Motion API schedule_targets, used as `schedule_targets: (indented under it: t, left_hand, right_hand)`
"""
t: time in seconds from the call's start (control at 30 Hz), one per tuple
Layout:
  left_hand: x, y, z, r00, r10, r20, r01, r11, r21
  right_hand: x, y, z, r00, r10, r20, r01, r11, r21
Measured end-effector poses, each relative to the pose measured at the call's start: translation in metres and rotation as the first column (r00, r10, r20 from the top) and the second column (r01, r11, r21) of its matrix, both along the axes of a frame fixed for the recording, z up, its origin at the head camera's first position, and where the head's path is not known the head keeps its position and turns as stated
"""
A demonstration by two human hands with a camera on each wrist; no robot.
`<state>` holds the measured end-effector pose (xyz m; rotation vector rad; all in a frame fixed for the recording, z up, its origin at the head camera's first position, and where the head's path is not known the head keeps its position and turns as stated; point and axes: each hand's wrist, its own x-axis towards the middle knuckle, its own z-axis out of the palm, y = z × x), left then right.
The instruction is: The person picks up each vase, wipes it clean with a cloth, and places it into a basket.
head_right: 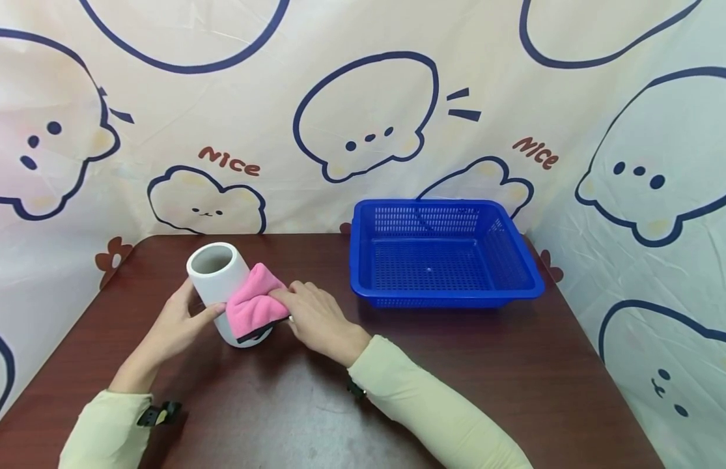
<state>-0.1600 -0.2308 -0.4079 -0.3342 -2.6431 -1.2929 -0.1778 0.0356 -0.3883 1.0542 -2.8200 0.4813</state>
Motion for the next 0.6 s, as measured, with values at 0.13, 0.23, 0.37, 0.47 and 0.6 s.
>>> schedule_targets:
  t: [0.13, 0.23, 0.37, 0.47, 0.6]
  left_hand:
    - [0.0002, 0.0002, 0.0007, 1.0, 0.001, 0.007, -0.001, 1.0, -0.004]
    - [0.0004, 0.0004, 0.0005, 1.0, 0.0, 0.012, 0.0, 1.0, 0.0]
    - [0.0005, 0.0009, 0.0003, 1.0, -0.004, 0.013, 0.004, 1.0, 0.009]
    - [0.0008, 0.0012, 0.0006, 1.0, -0.005, 0.009, 0.005, 1.0, 0.014]
    - [0.0013, 0.0014, 0.0014, 1.0, 0.0, 0.009, 0.0, 1.0, 0.012]
  right_hand:
    - [0.0, 0.0001, -0.001, 1.0, 0.002, 0.003, -0.003, 1.0, 0.006]
    - [-0.0001, 0.0002, -0.0023, 1.0, 0.004, 0.012, -0.004, 1.0, 0.007]
    - [-0.0002, 0.0003, -0.004, 1.0, 0.003, 0.02, -0.004, 1.0, 0.011]
    - [0.0001, 0.0003, -0.0051, 1.0, 0.005, 0.024, -0.005, 1.0, 0.015]
    - [-0.0001, 0.0001, -0.0065, 0.999, 0.005, 0.042, -0.006, 1.0, 0.018]
